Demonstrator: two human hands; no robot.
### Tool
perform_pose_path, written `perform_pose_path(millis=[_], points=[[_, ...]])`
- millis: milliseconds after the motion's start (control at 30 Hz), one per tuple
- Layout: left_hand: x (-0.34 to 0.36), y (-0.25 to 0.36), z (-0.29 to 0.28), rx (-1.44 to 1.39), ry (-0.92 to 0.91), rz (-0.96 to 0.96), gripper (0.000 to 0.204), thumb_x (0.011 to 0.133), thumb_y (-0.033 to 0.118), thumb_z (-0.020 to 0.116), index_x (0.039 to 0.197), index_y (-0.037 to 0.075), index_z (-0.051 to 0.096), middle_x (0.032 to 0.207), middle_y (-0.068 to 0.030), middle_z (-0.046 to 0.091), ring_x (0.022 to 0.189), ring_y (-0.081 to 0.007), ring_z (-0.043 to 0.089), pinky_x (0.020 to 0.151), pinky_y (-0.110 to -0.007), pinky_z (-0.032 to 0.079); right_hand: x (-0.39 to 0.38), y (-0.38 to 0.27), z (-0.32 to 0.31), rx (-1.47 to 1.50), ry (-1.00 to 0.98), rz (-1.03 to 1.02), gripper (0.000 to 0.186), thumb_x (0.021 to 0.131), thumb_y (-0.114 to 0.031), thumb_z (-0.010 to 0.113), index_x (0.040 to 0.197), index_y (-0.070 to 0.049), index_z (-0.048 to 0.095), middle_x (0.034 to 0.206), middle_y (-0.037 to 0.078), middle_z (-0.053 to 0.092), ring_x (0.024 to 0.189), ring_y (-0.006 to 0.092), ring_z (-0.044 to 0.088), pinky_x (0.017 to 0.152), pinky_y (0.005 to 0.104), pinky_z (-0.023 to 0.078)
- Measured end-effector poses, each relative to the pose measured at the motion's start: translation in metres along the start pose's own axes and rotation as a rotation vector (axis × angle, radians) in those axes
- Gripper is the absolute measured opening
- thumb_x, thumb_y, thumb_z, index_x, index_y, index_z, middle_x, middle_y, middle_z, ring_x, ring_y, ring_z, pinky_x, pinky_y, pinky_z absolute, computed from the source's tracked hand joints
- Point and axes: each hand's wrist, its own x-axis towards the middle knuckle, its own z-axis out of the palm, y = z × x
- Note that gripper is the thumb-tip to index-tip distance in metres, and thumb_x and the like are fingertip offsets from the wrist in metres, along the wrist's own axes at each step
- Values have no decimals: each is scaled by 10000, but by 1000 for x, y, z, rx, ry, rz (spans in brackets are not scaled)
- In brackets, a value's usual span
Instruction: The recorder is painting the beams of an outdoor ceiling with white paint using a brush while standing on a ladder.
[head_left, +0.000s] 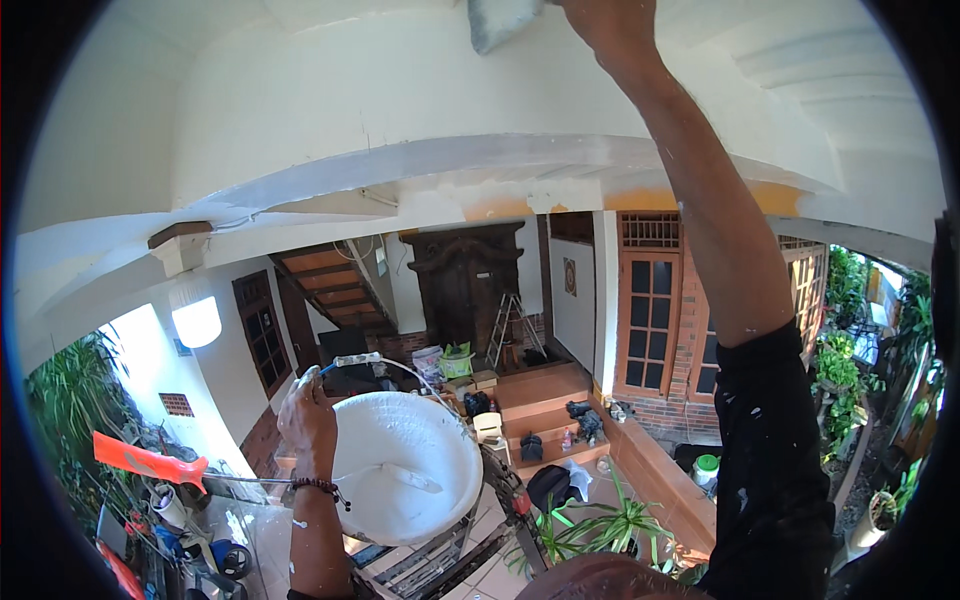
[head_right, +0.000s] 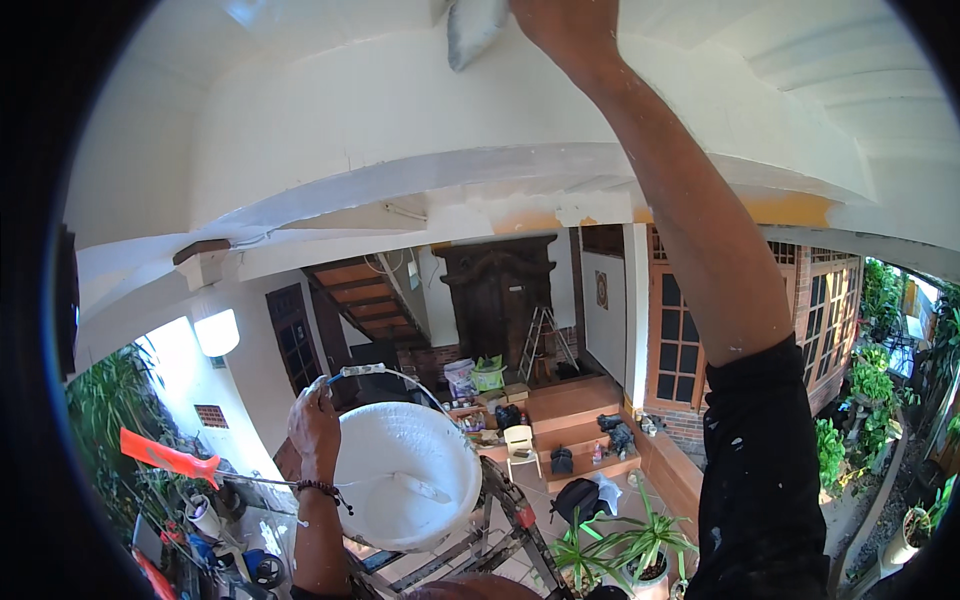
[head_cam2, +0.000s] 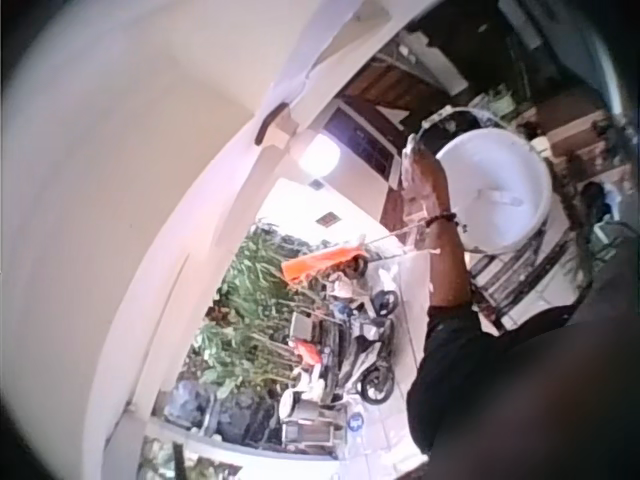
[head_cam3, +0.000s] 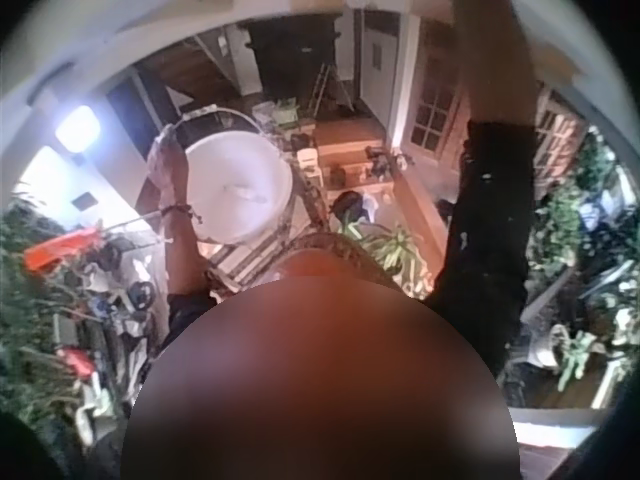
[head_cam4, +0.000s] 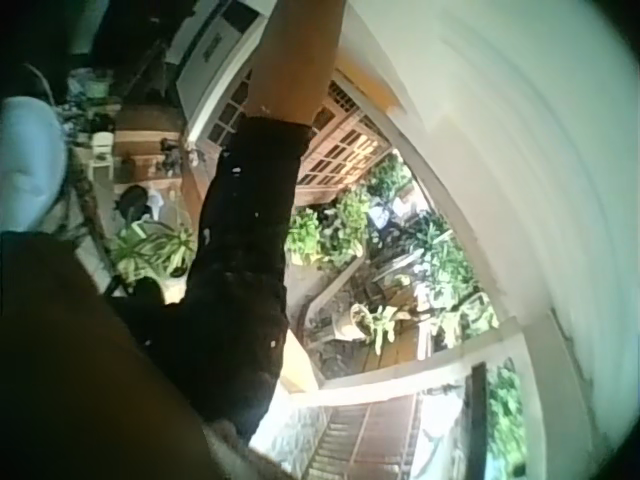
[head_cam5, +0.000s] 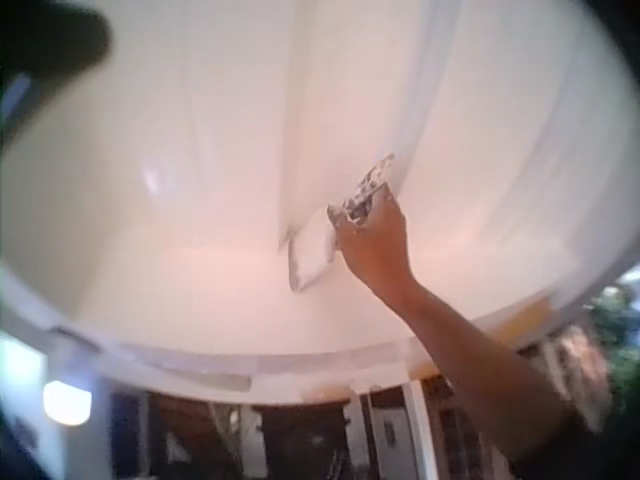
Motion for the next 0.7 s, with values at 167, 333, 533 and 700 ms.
perform_pose_path(millis=[167, 333, 533, 700], points=[[-3, -5, -2, 6, -3, -8, 230, 968, 210, 585, 1135, 120, 715, 926, -108, 688, 842, -303, 665, 743, -439, 530, -16, 30, -27, -178, 76, -33, 304, 810, -134, 737, 956, 49, 544, 807, 183, 633, 747, 287, 643, 680, 384, 508], [1, 10, -4, 30, -96, -55, 246, 981, 206, 570, 1167, 112, 699, 962, -107, 687, 859, -307, 666, 728, -437, 535, -32, 30, -82, -129, 93, -10, 221, 849, -83, 708, 946, 32, 545, 785, 99, 619, 691, 175, 614, 623, 331, 498], [2, 10, -2, 6, -45, -1, 277, 946, 123, 577, 1202, 120, 682, 1064, -97, 684, 937, -317, 668, 788, -430, 542, -66, -18, -47, 167, -8, 175, 208, 862, -81, 704, 943, 28, 546, 768, 75, 618, 674, 143, 601, 612, 303, 497], [-1, 1, 2, 24, 2, 36, 244, 957, 128, 548, 1156, 87, 684, 1048, -122, 682, 942, -329, 661, 783, -441, 533, -75, 24, -57, 253, -53, 205, 223, 870, -88, 701, 967, 19, 531, 800, 73, 623, 686, 140, 609, 611, 310, 507]])
